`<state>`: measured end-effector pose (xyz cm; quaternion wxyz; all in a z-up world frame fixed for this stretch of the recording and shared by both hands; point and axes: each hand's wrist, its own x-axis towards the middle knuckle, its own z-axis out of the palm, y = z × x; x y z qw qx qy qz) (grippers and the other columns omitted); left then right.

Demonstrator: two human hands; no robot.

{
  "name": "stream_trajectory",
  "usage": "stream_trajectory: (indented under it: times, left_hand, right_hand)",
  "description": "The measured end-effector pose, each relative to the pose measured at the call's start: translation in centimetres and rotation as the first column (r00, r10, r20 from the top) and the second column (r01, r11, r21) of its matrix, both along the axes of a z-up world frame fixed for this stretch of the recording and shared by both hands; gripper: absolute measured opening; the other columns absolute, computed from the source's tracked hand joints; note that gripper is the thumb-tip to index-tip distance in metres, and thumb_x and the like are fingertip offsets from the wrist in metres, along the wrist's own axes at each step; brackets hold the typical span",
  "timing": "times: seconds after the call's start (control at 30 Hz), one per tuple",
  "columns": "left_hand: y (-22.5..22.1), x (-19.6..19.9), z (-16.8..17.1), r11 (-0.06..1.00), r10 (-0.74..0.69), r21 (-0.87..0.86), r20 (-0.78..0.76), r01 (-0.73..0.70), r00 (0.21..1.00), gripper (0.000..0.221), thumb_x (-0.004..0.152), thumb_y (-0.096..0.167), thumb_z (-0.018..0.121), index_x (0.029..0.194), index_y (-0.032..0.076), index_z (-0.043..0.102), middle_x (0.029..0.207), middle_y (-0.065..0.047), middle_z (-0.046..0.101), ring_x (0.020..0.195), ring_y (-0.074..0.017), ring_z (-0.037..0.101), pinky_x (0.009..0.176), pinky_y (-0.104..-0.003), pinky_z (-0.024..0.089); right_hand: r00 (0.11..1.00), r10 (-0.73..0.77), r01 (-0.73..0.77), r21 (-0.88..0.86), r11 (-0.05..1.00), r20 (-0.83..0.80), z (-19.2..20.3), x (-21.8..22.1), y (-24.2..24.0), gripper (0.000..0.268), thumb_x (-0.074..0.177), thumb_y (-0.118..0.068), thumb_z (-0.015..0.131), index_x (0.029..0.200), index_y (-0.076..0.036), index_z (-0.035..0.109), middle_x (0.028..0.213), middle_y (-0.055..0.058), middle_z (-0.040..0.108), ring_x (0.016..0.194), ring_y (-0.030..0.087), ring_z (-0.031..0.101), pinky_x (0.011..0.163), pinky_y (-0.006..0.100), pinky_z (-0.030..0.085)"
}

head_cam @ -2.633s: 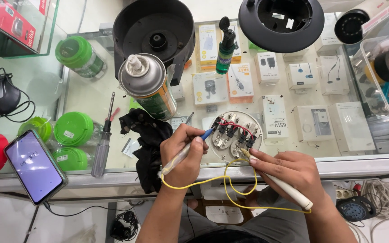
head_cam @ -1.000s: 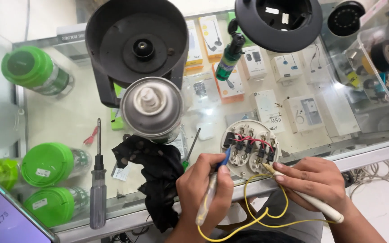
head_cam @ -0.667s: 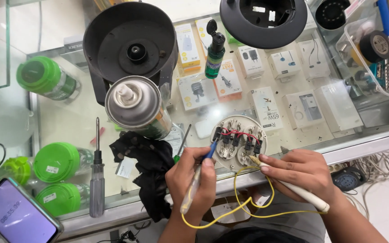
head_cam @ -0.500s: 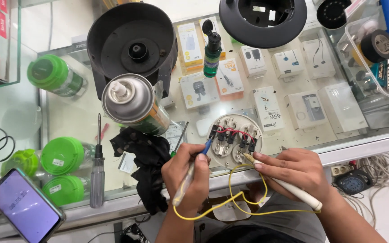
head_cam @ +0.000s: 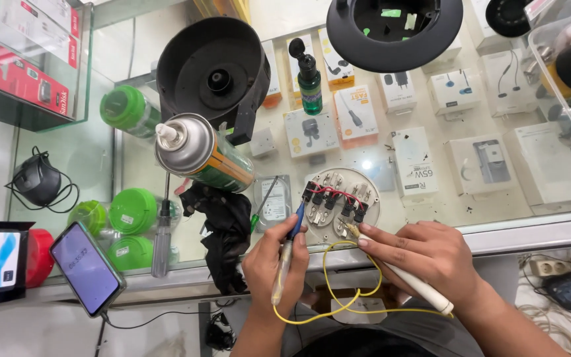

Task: Repairing a power socket by stripping wire insulation and connecting them to terminals

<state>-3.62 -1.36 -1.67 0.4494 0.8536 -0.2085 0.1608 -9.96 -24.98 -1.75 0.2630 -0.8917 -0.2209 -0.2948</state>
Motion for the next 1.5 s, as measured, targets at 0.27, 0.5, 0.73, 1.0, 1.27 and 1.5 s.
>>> stream_trajectory:
  times: [0.27, 0.5, 0.73, 1.0, 1.27, 1.5]
  left_hand:
    - [-0.3, 0.0, -0.5, 1.0, 0.004, 0.018, 0.016, -0.004, 1.0, 0.027, 0.097, 0.023, 0.06, 0.116, 0.005, 0.067, 0.098, -0.004, 0.08, 0.085, -0.0168, 0.079, 0.075, -0.028, 0.061]
    - [0.0, -0.1, -0.9, 1.0, -0.002, 0.02, 0.051, 0.001, 0.999, 0.027, 0.101, 0.024, 0.059, 0.121, 0.007, 0.064, 0.106, -0.001, 0.08, 0.092, -0.017, 0.079, 0.079, -0.028, 0.06]
    - [-0.2, 0.1, -0.6, 0.998, -0.009, 0.055, 0.067, 0.005, 0.998, 0.025, 0.097, 0.022, 0.063, 0.115, 0.006, 0.071, 0.096, -0.004, 0.079, 0.082, -0.0191, 0.074, 0.074, -0.03, 0.059]
    - [0.1, -0.1, -0.9, 0.998, -0.044, 0.048, 0.145, 0.038, 0.988, 0.025, 0.098, 0.018, 0.062, 0.119, 0.005, 0.066, 0.104, -0.005, 0.079, 0.09, -0.0213, 0.077, 0.08, -0.032, 0.06]
    - [-0.1, 0.0, -0.7, 0.994, -0.025, 0.11, 0.135, 0.01, 0.991, 0.025, 0.098, 0.022, 0.062, 0.115, 0.005, 0.07, 0.101, -0.007, 0.077, 0.084, -0.0238, 0.074, 0.077, -0.033, 0.058]
    - [-0.7, 0.0, -0.1, 0.994, -0.067, 0.097, 0.225, 0.046, 0.972, 0.031, 0.106, 0.02, 0.056, 0.132, 0.003, 0.061, 0.117, -0.011, 0.075, 0.103, -0.025, 0.075, 0.091, -0.037, 0.059]
  right_hand:
    - [0.999, 0.013, -0.013, -0.001, 1.0, -0.036, -0.1, -0.2, -0.3, 0.026, 0.101, -0.013, 0.059, 0.123, -0.018, 0.072, 0.129, 0.001, 0.073, 0.066, 0.012, 0.061, 0.054, 0.029, 0.042]
    - [0.998, 0.029, -0.028, 0.018, 0.999, -0.048, 0.0, -0.3, -0.2, 0.028, 0.102, -0.018, 0.054, 0.123, -0.015, 0.072, 0.131, 0.003, 0.072, 0.067, 0.012, 0.063, 0.055, 0.028, 0.043]
    - [0.999, 0.027, -0.026, 0.022, 0.999, -0.042, -0.1, -0.2, -0.1, 0.042, 0.099, -0.044, 0.053, 0.123, -0.015, 0.072, 0.129, 0.005, 0.073, 0.063, 0.012, 0.061, 0.054, 0.028, 0.044]
    - [1.0, 0.014, -0.013, 0.049, 0.999, -0.024, -0.1, -0.1, 0.1, 0.027, 0.099, -0.028, 0.06, 0.119, -0.015, 0.074, 0.125, 0.006, 0.075, 0.062, 0.011, 0.061, 0.052, 0.027, 0.043]
    - [0.998, 0.039, -0.038, 0.029, 0.999, -0.051, -0.3, -0.3, -0.3, 0.058, 0.102, -0.054, 0.035, 0.124, -0.013, 0.072, 0.13, 0.007, 0.072, 0.065, 0.013, 0.063, 0.054, 0.029, 0.044]
    - [0.999, 0.027, -0.025, 0.092, 0.995, -0.018, 0.3, -0.1, -0.1, 0.023, 0.099, -0.018, 0.066, 0.121, -0.017, 0.073, 0.126, 0.004, 0.075, 0.068, 0.014, 0.067, 0.061, 0.028, 0.051]
